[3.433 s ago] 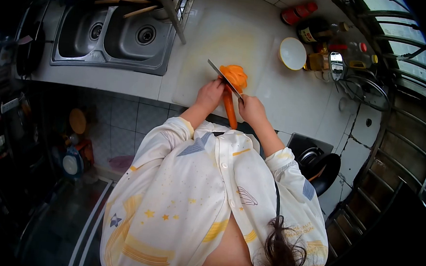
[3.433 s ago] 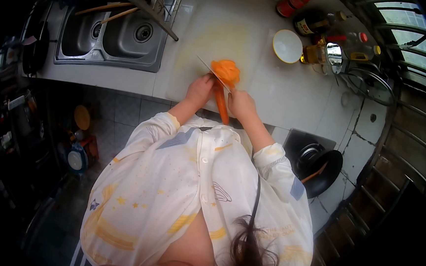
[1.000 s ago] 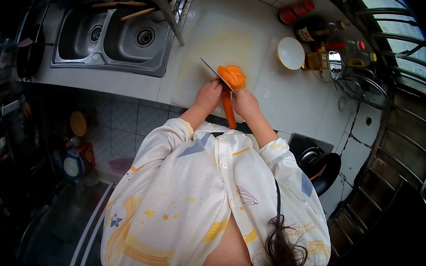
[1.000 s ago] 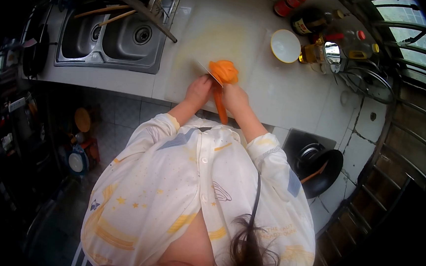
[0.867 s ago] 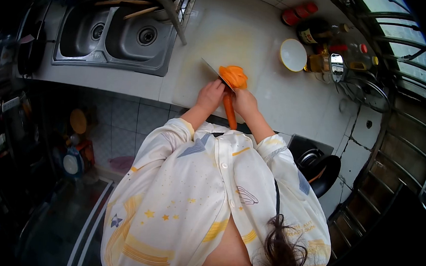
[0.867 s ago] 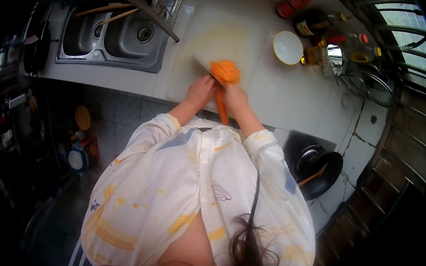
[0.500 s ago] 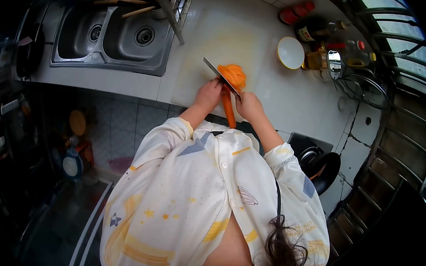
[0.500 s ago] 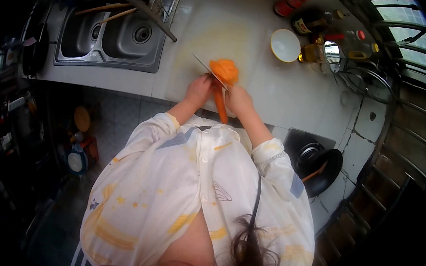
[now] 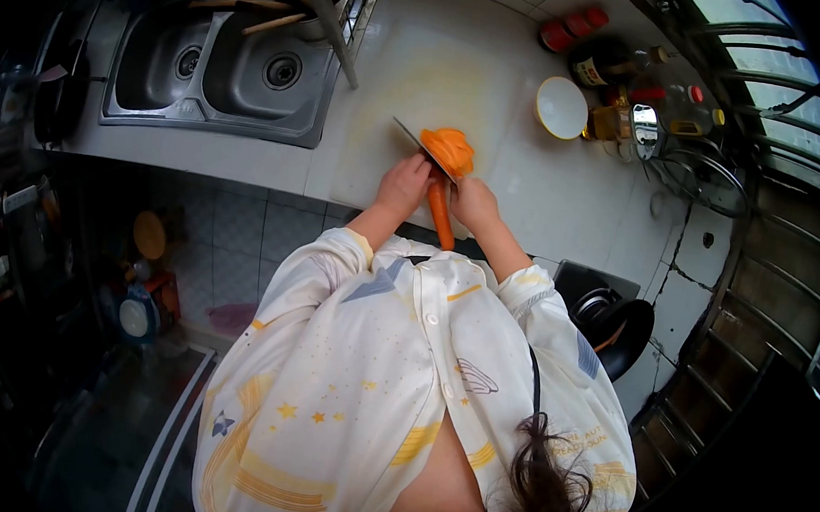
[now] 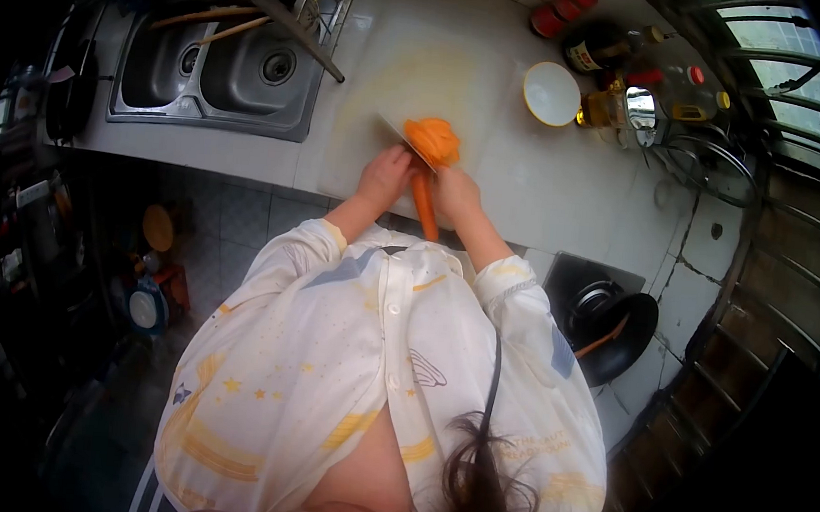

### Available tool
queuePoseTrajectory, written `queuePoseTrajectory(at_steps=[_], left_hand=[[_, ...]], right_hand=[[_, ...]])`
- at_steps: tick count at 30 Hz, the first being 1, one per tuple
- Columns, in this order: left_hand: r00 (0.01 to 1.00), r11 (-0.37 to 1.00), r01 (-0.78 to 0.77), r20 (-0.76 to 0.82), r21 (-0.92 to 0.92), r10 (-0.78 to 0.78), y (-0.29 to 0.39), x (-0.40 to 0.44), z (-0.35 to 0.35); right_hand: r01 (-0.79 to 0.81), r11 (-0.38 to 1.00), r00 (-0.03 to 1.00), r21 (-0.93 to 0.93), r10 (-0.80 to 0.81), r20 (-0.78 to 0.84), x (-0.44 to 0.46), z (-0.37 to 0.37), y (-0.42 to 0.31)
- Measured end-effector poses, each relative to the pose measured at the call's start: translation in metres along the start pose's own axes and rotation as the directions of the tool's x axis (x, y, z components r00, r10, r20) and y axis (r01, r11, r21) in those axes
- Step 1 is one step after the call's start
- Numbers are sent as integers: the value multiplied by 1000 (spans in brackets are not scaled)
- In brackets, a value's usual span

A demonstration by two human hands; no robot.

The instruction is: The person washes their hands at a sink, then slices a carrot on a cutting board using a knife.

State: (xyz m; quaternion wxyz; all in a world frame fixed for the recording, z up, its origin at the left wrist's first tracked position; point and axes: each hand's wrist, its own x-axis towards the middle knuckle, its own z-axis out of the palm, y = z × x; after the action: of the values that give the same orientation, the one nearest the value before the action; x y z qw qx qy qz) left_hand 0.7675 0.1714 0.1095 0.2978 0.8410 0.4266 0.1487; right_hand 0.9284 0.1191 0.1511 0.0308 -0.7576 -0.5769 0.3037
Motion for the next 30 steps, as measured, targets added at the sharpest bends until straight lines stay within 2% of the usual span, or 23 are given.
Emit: queuePoseTrajectory(at_steps=[2,5,7,9,15,17,21,30], left_hand=[[997,999,-36,-71,-24,34,0,-2,3],[1000,1000,-5,0,-12,5,-1,0,3],[1000,1000,-5,-20,-9,5,-2,-2,5],[999,1000,-14,-41,-9,13,-2,-2,8],[998,999,-6,-55,-39,4,-1,0,5],[1000,1000,-2,-14,-31,1,1,0,-1],[999,999,-6,-35,-34,5,-2,-3,7],[1000,999,20,-10,-28,-21,-2,-2,7]], right_hand=[[-5,1000,1000,-25,5,13,2,7,8],[5,1000,1000,-27,-5,-3,-2,2,9],[31,1000,999,-2,-31,-16,-8,-9,0],[-22,1000,999,10,21,34,-16,-23,-7],[-24,1000,999,7,24,-22,-21,-18,0],[-26,1000,1000,-1,26,4,-21,-13,6],[-56,998,997,22,55,59,-26,-27,-6],[-65,998,995,21,64,73,-33,-36,-11]])
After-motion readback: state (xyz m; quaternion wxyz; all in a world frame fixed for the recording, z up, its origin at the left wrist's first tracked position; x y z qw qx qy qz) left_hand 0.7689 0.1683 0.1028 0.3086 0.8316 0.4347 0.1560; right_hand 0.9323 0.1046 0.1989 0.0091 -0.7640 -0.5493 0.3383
